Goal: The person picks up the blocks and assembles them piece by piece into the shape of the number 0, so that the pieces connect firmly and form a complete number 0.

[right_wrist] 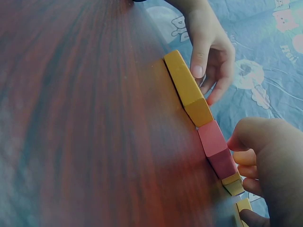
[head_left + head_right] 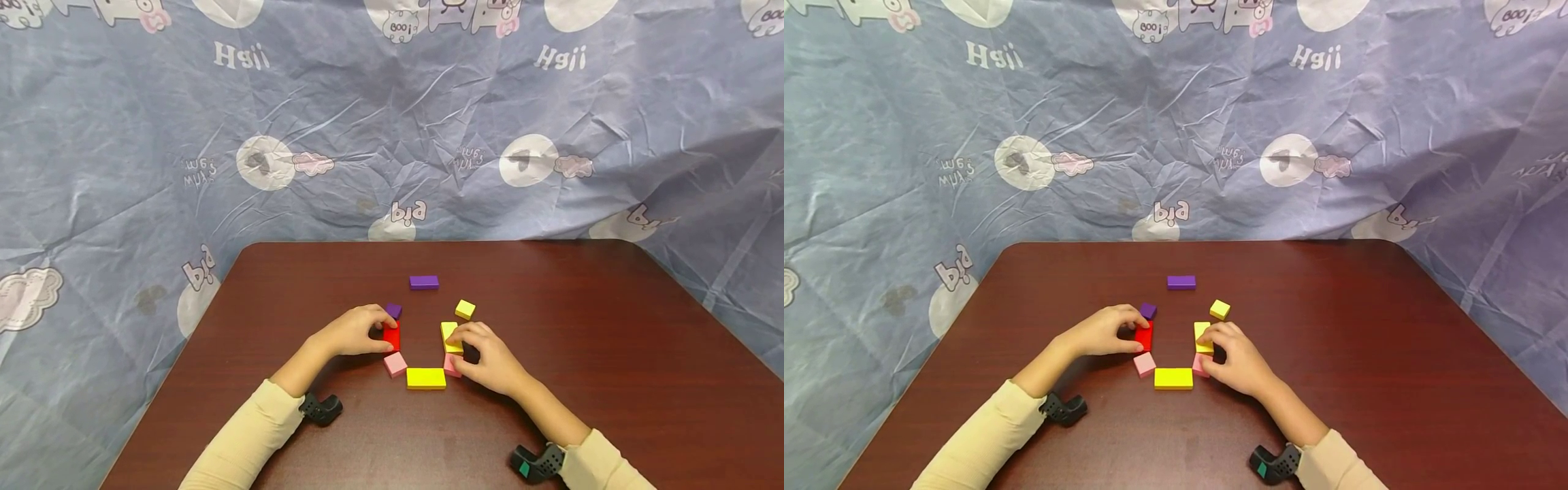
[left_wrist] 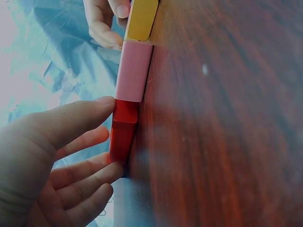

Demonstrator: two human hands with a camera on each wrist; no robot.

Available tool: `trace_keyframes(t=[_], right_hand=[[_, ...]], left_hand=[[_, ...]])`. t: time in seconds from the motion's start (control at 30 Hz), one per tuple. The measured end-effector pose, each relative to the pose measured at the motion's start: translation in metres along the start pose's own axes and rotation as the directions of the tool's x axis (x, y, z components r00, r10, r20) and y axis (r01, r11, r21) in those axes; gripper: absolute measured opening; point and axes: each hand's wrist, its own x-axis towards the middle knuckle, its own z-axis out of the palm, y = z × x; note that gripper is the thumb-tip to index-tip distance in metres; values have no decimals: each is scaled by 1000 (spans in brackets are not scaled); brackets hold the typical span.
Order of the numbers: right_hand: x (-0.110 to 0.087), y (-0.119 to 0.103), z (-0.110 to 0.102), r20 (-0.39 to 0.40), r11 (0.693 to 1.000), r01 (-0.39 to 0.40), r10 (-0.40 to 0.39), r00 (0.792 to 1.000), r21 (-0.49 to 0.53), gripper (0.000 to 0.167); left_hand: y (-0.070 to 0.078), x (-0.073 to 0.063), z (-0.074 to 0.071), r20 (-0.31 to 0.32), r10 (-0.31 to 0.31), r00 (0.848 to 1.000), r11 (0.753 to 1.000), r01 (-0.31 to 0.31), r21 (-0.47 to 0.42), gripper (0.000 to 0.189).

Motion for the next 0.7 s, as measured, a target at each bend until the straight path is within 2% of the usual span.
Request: trace_keyframes(t=[0.4, 0.6, 0.7], right_hand=[[1, 0, 1, 5, 1000, -7, 7, 1000, 8, 24], [1, -1, 1, 5, 1000, -7, 7, 1000, -2, 24], [0, -2, -1, 4, 1000, -9, 9, 1000, -2, 24]], left_hand=[[1, -1, -2, 10, 15, 1000, 1000, -16, 28, 33], [10, -8, 1, -77, 10, 997, 993, -1, 121, 36], [18, -16, 5, -129, 47, 991, 984, -23, 177, 38]])
